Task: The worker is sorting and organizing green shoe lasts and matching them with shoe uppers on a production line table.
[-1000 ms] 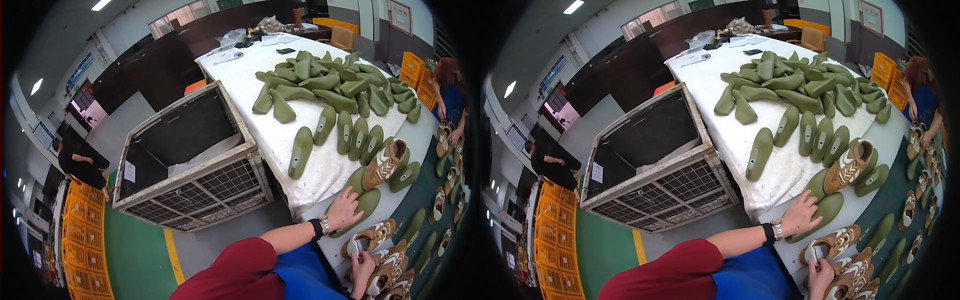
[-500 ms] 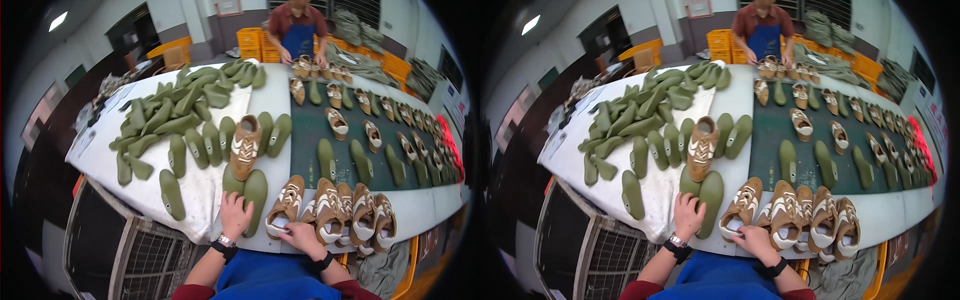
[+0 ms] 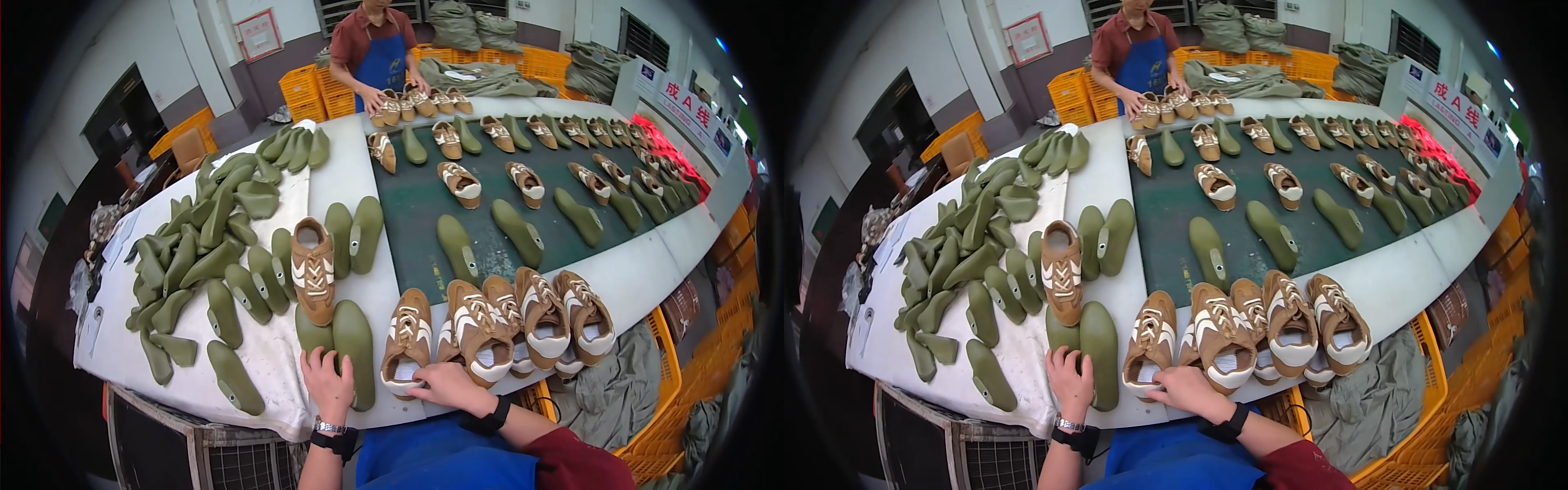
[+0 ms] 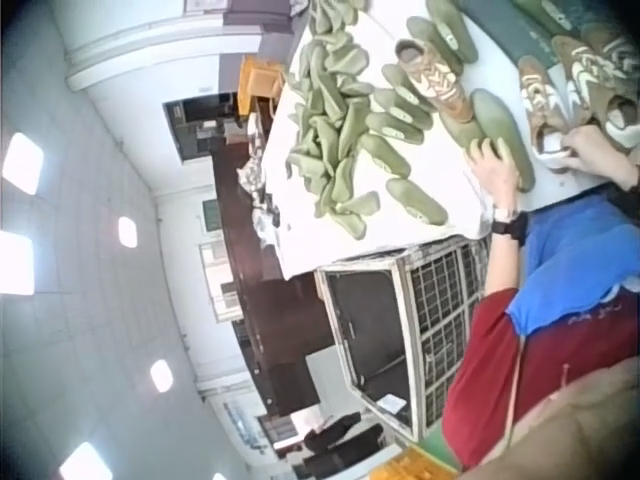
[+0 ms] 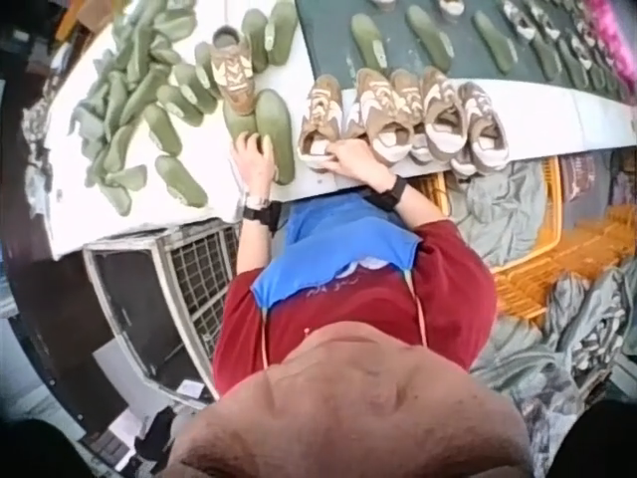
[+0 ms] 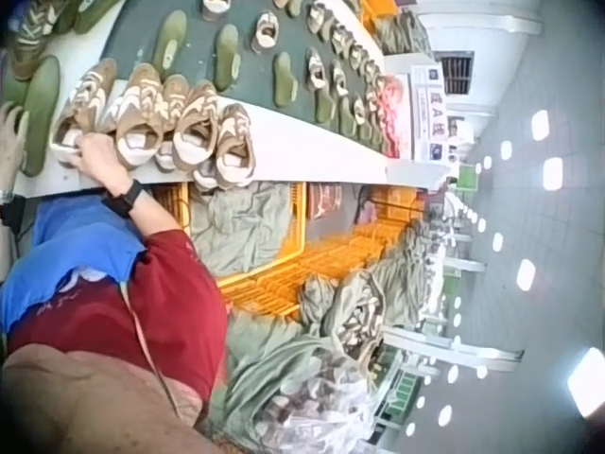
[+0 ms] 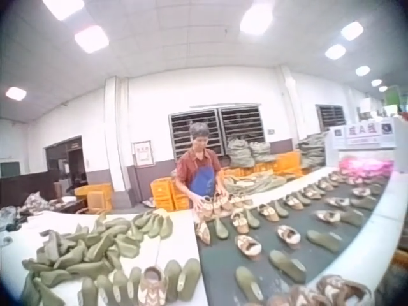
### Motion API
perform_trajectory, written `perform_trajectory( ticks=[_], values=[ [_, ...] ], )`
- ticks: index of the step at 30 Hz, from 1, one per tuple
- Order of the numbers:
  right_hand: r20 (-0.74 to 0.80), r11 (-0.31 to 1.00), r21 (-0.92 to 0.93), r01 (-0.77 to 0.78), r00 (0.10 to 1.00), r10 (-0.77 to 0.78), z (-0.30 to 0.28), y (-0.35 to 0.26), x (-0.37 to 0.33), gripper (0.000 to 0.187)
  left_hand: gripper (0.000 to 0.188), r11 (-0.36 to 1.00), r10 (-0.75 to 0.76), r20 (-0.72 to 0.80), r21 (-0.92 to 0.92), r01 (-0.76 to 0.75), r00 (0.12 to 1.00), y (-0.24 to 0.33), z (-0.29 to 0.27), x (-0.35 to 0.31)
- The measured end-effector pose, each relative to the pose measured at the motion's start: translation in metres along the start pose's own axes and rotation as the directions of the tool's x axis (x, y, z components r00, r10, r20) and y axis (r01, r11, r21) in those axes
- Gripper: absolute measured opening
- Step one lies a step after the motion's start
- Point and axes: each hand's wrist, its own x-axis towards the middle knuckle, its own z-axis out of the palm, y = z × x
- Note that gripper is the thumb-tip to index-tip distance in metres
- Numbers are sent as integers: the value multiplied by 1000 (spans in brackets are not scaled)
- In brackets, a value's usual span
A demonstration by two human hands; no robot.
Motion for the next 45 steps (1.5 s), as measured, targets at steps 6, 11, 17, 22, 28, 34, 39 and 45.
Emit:
perform_trajectory(
  ticks=[6,11,17,22,28,34,39,45],
  values=[
    [17,998,-70,-6,1000,7,-3,-6,-1,35,28,1000,28,-1,3,-28,1000,-4,2,1],
    [30,999,-19,51,998,-50,-30,-10,-8,34,28,999,31,-7,-10,-32,999,-7,2,1],
    [164,974,210,-87,985,53,-145,-44,-16,33,27,998,60,-13,-19,-60,998,-4,-4,2],
    [169,988,48,-145,976,135,-230,-52,36,32,28,998,48,1,-27,-48,999,-9,-4,4],
    [69,940,-239,-245,961,268,-260,26,177,40,30,999,11,40,-44,-10,999,-8,-5,7],
    [135,890,-217,-401,891,434,-176,140,278,34,30,998,-32,112,-50,38,993,-7,-9,9],
    [-77,883,-242,-402,915,396,-120,198,310,38,31,998,-35,128,-55,43,991,-5,-8,11],
    [-63,879,-100,-467,884,462,-99,183,310,58,30,998,-47,120,-40,52,992,-7,-10,7]
  ],
)
